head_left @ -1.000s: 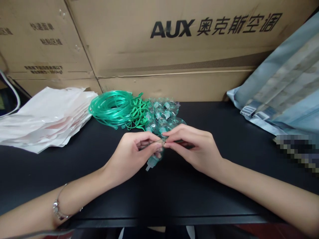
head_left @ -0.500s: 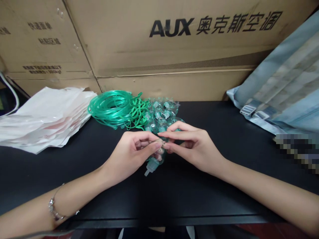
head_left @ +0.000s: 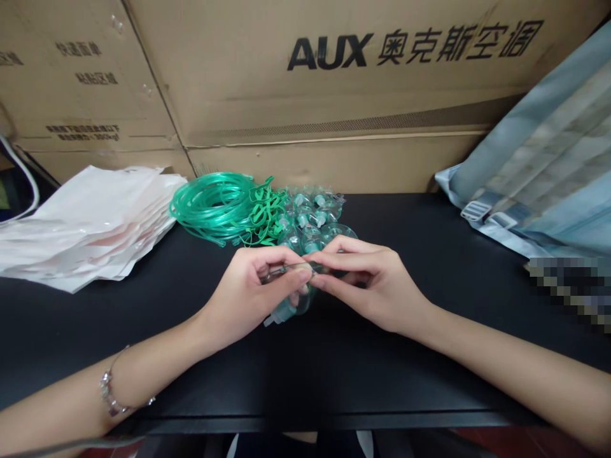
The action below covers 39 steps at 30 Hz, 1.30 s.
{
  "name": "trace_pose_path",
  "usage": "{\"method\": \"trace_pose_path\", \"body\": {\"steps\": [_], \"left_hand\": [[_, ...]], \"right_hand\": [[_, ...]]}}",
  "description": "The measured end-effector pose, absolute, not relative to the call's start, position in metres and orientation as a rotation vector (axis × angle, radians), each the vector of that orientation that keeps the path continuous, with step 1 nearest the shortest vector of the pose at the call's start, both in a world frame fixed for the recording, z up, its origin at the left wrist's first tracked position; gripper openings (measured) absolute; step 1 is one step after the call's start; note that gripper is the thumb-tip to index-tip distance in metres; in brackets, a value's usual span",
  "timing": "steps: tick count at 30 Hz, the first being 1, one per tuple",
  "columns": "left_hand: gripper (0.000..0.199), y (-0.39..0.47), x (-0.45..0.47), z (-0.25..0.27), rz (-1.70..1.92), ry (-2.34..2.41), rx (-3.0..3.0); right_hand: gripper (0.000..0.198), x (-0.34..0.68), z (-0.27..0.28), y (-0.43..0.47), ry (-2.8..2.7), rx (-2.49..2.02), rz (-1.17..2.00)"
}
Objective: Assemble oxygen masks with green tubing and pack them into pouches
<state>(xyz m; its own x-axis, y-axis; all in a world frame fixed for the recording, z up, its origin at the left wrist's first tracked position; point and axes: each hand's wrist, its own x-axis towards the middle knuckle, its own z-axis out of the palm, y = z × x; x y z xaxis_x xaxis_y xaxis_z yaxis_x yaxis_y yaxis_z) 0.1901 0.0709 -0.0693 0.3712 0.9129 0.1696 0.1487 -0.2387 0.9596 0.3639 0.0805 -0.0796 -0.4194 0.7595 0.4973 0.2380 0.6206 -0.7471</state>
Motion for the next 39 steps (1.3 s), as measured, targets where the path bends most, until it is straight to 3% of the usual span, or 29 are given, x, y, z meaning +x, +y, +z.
{"method": "trace_pose_path", "body": {"steps": [13,21,32,39], "left_hand": [[0.011,0.077,0.188,-0.073,0.98,0.902,1.441],[0.01,0.079,0.185,-0.066,0.856,0.708,1.277],[0.013,0.086,0.185,-0.073,0.714,0.688,1.141],[0.025,0.092,0.182,-0.076,0.658,0.635,1.176]], "right_hand": [[0.02,0.369,-0.083,0.09,-1.833,-0.851,1.339],[0.005,0.372,-0.071,0.089,-1.976,-0.637,1.3],[0.013,0.379,-0.078,0.096,-1.837,-0.661,1.596],[0.01,0.379,-0.07,0.096,-1.859,-0.754,1.522]]}}
